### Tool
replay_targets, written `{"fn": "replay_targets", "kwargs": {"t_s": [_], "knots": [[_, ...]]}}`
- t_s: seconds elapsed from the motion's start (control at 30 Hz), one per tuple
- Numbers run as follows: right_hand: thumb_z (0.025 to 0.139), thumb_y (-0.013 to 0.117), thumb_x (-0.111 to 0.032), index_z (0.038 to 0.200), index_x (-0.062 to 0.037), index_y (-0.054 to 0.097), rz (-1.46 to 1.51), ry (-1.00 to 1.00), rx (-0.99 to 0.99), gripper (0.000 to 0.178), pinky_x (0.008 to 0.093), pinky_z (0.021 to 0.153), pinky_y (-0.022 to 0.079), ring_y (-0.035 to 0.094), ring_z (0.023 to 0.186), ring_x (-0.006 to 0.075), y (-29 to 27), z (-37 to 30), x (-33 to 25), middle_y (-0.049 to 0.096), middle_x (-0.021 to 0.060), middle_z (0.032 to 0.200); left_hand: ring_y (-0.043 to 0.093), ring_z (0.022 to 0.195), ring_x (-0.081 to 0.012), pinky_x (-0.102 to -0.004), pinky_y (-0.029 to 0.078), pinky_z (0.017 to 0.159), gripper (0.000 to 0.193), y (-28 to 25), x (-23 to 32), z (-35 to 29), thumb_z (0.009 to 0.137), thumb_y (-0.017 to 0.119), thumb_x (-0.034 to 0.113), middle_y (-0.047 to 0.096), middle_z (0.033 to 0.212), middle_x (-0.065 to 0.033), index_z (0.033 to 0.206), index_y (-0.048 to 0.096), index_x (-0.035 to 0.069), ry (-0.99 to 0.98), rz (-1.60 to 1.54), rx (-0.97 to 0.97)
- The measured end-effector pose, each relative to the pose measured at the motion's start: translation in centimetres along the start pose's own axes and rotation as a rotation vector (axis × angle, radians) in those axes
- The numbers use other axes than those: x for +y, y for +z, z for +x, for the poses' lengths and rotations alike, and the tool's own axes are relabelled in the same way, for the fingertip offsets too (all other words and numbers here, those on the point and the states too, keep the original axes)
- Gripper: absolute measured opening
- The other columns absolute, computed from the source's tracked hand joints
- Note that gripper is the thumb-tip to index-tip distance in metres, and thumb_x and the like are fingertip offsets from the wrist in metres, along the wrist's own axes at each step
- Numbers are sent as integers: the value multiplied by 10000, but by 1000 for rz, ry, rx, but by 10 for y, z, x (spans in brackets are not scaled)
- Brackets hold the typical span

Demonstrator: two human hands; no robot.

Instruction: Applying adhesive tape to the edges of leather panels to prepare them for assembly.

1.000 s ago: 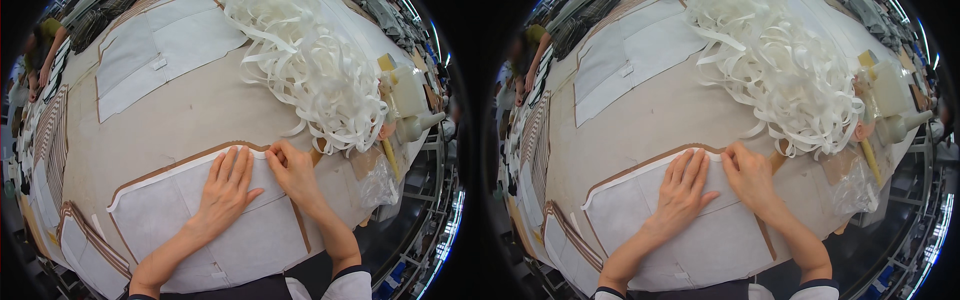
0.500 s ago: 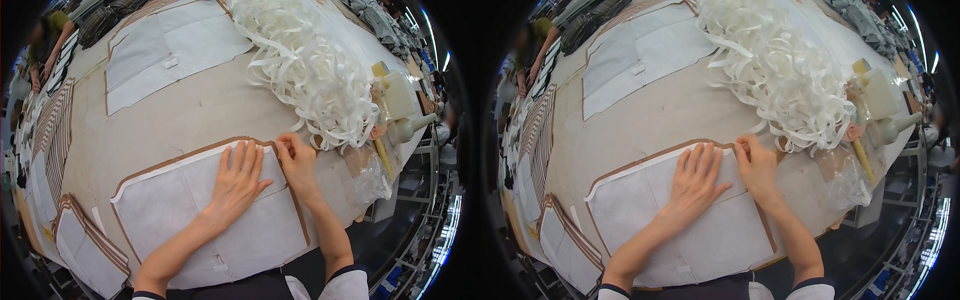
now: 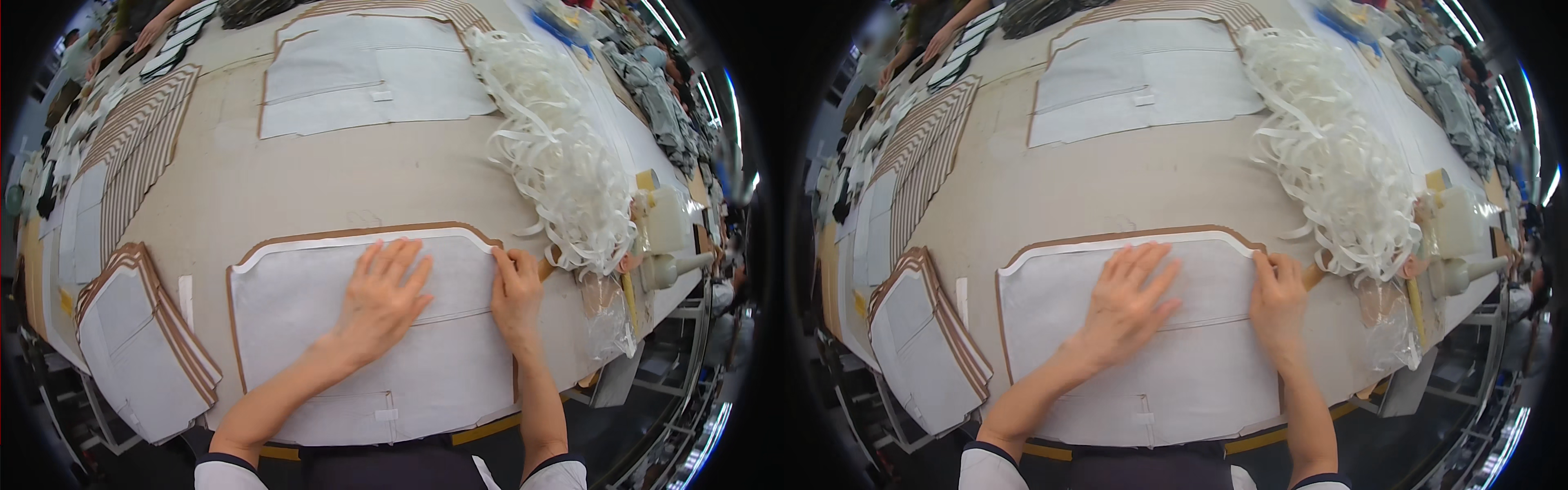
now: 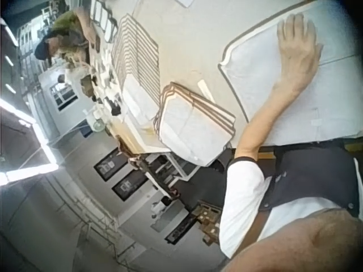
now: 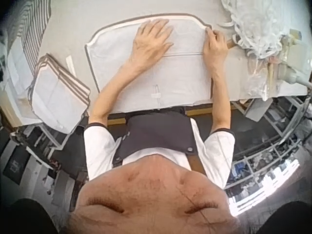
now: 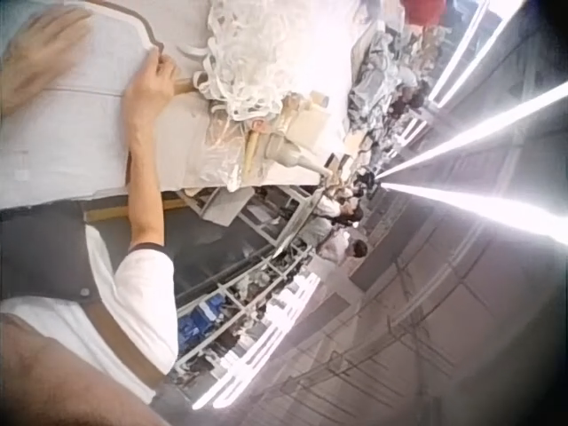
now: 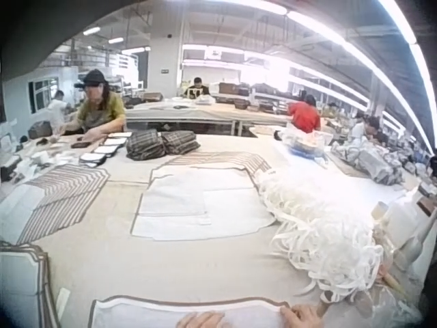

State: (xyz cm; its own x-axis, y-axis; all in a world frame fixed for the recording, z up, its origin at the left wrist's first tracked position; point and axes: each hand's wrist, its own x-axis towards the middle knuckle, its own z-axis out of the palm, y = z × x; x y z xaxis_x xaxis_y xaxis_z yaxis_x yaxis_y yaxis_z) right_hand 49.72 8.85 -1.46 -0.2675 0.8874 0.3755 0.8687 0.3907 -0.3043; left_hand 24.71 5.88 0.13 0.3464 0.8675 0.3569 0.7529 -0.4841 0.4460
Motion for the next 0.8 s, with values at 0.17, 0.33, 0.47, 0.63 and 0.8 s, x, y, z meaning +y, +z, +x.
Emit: {"fn": "replay_targets", "kwargs": {"t_s": [0.17,0.33,0.47,0.63,0.8], "knots": [[866,657,42,1073,18,674,-68,-74,61,209,424,807,506,607,939,320,-12,26,-22,619,128,1052,558,1229,-345,-469,447,1040,478,-91,-80,-77,822,776,117,605,1324,-152,1268,635,18,-380,116,207],[819,702,51,1019,3,655,421,-355,-127,211,420,792,489,598,925,317,32,64,-114,618,129,1023,584,1161,-319,-419,448,1005,411,-105,-110,-88,826,754,94,650,1200,-128,1219,650,36,-335,199,147],[790,682,66,1005,18,646,434,-524,-131,224,410,764,481,592,901,294,73,74,-147,610,123,1025,601,1089,-304,-403,448,969,358,-85,-130,-85,823,750,102,662,1109,-102,1164,659,43,-276,261,123],[688,645,54,1056,58,645,294,-654,-65,368,412,821,504,612,959,311,86,60,-133,610,158,1057,619,1003,-278,-413,458,897,250,-100,-109,-78,815,752,93,658,991,-83,1047,672,47,-424,253,170],[728,634,0,1091,78,638,332,-730,-128,371,425,866,502,609,1021,323,84,60,-155,605,174,1109,637,920,-277,-414,456,830,231,-109,-121,-94,798,769,96,657,951,-72,996,657,56,-462,205,63]]}}
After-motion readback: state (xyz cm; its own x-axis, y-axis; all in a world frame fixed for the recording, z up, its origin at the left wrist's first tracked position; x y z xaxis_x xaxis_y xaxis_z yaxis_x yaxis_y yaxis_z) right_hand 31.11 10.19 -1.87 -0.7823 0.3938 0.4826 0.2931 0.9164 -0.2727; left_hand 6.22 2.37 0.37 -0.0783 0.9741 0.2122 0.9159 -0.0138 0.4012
